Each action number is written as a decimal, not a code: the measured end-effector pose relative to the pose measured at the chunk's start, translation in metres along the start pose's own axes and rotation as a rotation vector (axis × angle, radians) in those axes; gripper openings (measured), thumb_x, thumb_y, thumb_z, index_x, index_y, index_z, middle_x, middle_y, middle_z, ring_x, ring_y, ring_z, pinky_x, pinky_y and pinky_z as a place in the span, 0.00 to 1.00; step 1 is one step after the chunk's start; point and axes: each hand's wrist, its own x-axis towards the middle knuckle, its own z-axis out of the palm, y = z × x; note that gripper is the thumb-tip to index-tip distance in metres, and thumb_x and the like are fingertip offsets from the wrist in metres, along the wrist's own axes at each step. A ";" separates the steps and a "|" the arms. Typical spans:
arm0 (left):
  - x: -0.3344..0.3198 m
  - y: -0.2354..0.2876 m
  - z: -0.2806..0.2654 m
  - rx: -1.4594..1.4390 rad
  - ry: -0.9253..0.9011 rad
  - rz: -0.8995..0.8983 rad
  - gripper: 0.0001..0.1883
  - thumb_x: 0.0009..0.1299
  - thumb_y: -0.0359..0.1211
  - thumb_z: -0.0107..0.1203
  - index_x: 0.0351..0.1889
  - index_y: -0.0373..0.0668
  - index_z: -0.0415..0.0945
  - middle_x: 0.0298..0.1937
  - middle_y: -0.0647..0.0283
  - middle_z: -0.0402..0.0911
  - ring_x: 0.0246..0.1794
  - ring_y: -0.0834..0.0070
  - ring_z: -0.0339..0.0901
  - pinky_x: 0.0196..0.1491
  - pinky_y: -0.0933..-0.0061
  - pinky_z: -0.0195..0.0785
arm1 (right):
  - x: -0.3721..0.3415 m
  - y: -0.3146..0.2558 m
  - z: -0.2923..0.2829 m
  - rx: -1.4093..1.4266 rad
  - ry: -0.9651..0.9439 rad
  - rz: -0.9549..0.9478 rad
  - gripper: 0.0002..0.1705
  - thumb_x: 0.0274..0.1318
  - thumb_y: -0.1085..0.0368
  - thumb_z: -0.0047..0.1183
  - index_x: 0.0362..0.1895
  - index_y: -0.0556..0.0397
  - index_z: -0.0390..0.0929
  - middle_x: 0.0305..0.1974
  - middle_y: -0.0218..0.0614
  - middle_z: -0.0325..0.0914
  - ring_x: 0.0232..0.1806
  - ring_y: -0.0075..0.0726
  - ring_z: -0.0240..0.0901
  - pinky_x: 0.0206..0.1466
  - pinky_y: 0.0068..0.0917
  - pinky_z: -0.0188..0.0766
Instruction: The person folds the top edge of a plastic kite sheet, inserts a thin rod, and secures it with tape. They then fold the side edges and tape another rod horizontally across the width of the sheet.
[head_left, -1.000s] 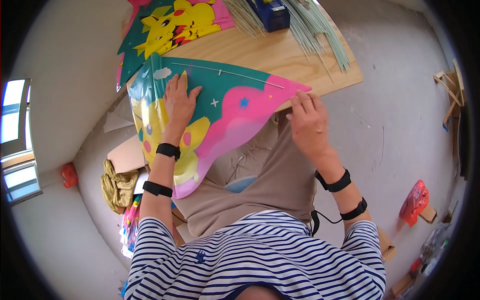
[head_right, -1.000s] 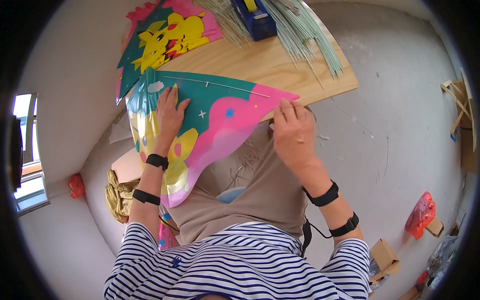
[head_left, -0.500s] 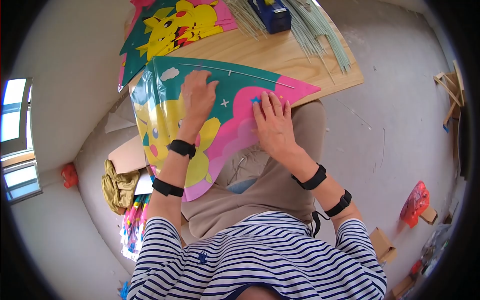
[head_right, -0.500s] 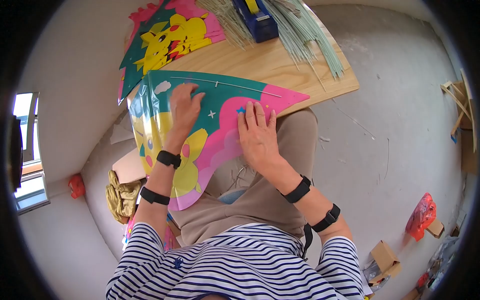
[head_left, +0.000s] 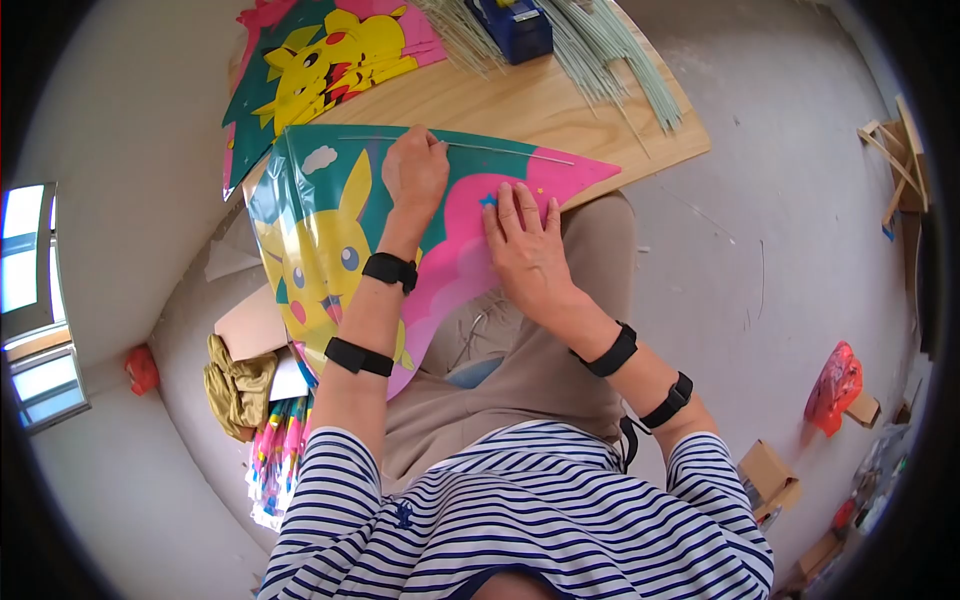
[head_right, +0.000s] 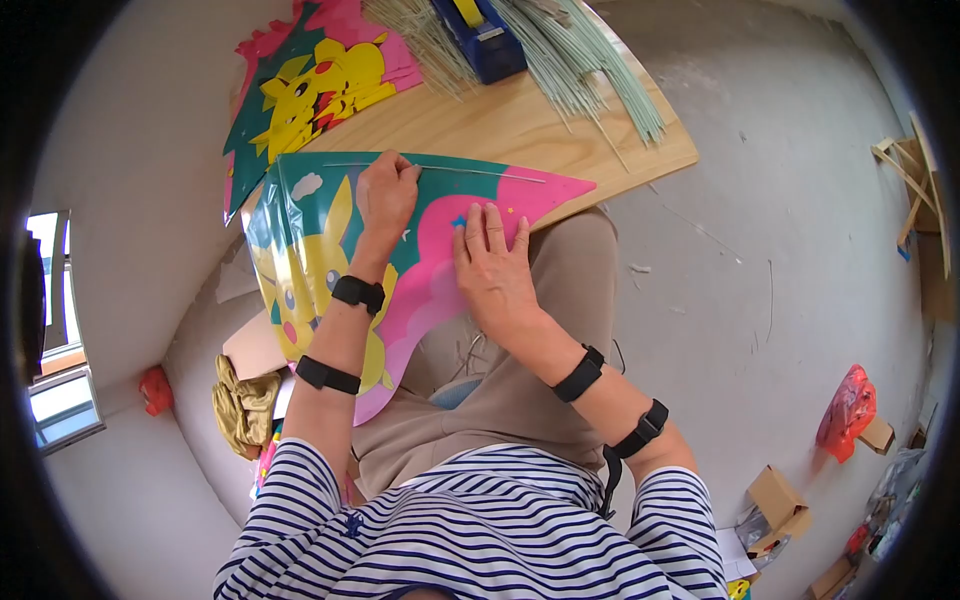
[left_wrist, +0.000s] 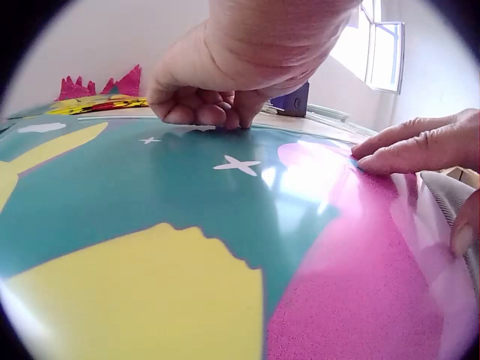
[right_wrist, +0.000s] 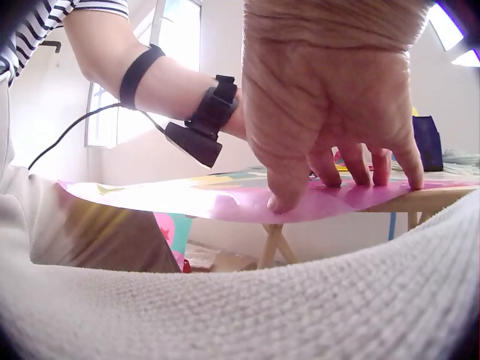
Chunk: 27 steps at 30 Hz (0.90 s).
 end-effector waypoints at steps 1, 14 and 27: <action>0.000 0.002 0.002 -0.001 0.004 -0.002 0.11 0.63 0.38 0.63 0.32 0.39 0.80 0.30 0.52 0.83 0.35 0.54 0.82 0.39 0.58 0.72 | 0.000 0.000 0.000 -0.005 -0.001 -0.002 0.33 0.57 0.68 0.50 0.68 0.64 0.67 0.71 0.61 0.58 0.75 0.68 0.52 0.69 0.77 0.52; -0.006 0.015 0.007 0.006 -0.032 -0.012 0.10 0.63 0.38 0.63 0.32 0.40 0.81 0.30 0.53 0.84 0.35 0.55 0.82 0.40 0.58 0.74 | 0.000 0.001 0.005 0.000 0.038 -0.001 0.34 0.52 0.69 0.53 0.66 0.65 0.68 0.70 0.62 0.58 0.74 0.69 0.52 0.68 0.76 0.52; -0.006 0.016 0.012 -0.003 -0.025 -0.014 0.10 0.63 0.38 0.63 0.32 0.41 0.81 0.31 0.55 0.85 0.35 0.57 0.83 0.40 0.60 0.74 | 0.001 0.000 0.005 0.012 0.044 0.006 0.36 0.51 0.69 0.54 0.66 0.66 0.67 0.70 0.62 0.57 0.74 0.69 0.51 0.68 0.76 0.52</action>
